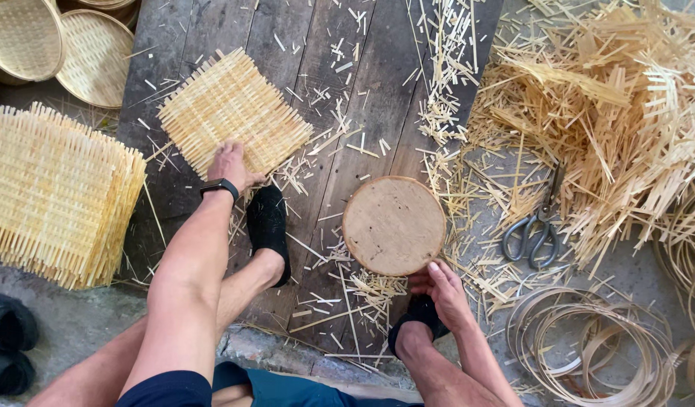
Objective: The person sits on the floor and repeatedly places a woven bamboo mat over a circular wooden mold, then uses shears to trim the excess bamboo strips flush with the mold's edge. The person stacks the finished circular mats to the side.
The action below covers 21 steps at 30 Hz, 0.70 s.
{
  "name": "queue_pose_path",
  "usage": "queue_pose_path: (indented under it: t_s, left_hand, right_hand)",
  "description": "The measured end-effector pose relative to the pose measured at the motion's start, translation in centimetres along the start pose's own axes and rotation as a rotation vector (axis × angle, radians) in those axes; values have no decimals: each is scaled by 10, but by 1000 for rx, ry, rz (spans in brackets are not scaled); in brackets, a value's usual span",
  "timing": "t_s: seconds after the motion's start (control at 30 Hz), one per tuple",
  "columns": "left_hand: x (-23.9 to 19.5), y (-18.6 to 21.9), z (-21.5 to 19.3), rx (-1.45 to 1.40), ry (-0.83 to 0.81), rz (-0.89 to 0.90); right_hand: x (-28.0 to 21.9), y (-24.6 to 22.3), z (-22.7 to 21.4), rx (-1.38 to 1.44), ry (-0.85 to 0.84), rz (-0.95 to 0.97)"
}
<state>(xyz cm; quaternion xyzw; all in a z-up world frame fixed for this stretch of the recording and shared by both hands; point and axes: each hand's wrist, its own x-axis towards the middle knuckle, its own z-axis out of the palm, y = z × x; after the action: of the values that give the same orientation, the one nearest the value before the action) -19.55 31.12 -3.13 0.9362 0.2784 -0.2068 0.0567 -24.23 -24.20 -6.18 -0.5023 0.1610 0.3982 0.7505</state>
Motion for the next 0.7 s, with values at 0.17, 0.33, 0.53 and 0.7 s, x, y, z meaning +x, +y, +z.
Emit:
queue_pose_path:
  t_s: [0.17,0.33,0.53,0.7]
  left_hand:
    - [-8,-7,-13,-30,71,-14]
    - [-10,-9,-16,-41,63,-68]
    - [-7,-21,-24,29,-59,38]
    - [-8,-20,-24,241,292,265]
  right_hand:
    - [16,-4,19,-21,-57,-66]
    - [25,-10,27,-17,-25,-96]
    - [3,5,5,32,88,25]
    - [5,19,-4,87,89,10]
